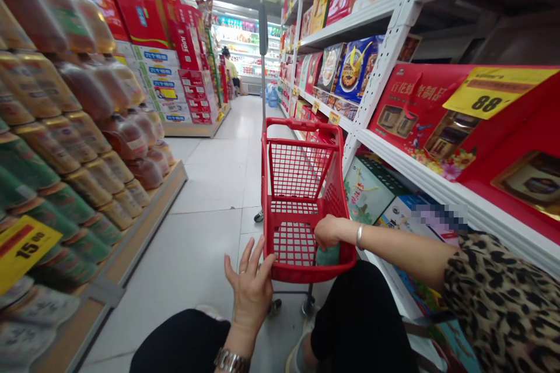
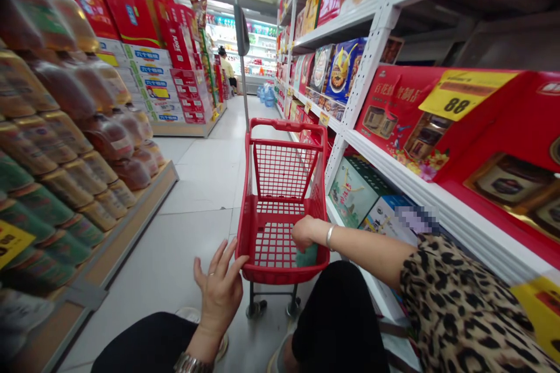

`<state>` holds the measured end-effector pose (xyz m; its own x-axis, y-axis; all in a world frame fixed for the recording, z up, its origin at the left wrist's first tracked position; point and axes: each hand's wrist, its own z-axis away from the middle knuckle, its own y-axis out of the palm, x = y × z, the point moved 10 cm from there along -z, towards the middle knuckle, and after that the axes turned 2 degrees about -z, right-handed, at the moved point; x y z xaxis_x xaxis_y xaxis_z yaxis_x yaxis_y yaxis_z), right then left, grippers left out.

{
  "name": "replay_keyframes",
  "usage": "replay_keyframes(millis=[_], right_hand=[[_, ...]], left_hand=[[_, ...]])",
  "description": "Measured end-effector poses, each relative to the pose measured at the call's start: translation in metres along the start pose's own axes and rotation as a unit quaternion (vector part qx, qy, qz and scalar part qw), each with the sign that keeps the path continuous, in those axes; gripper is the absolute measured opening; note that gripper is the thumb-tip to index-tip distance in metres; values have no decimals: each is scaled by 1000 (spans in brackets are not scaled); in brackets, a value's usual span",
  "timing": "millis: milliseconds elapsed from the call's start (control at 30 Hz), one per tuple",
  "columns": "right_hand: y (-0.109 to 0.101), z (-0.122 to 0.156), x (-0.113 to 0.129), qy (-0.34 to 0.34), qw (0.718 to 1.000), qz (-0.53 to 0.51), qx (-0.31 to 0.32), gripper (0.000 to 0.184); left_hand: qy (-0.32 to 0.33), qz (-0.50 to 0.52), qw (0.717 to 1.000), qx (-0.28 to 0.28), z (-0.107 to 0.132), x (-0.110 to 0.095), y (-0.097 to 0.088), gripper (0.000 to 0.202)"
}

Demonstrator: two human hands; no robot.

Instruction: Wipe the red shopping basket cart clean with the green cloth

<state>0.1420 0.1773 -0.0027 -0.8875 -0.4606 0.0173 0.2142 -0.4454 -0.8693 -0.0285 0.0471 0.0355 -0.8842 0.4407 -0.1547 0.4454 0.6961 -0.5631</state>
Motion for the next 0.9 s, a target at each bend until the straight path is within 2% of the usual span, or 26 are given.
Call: replay_keyframes(millis=[100, 167, 233, 400, 600, 733, 833, 900], right_hand=[[16, 11, 16, -31, 990, -16, 135, 21], [15, 17, 26, -48, 984, -26, 170, 30], [10, 21, 34, -61, 982, -35, 176, 40], [-8, 22, 58, -82, 983, -75, 144, 60], [-26, 13, 95, -86, 981, -144, 102, 62], [-35, 6, 113, -79, 977, -186, 74, 63], [-40, -2, 120, -71, 969, -233, 41, 65], [-42, -9, 123, -61, 954, -292, 13, 62]], left_hand=[[-11, -12, 1000, 24, -4, 9, 8, 36], [-33, -13, 998, 51, -6, 18, 14, 36], [-71, -5, 994, 80, -8, 31, 20, 36], [-206, 40, 969, 129, -9, 74, 29, 42], [-363, 125, 911, 151, 0, 125, 34, 48], [-413, 213, 876, 130, 6, 144, 33, 49], [-434, 291, 847, 99, 15, 154, 35, 63], [-443, 310, 835, 101, 24, 158, 37, 72]])
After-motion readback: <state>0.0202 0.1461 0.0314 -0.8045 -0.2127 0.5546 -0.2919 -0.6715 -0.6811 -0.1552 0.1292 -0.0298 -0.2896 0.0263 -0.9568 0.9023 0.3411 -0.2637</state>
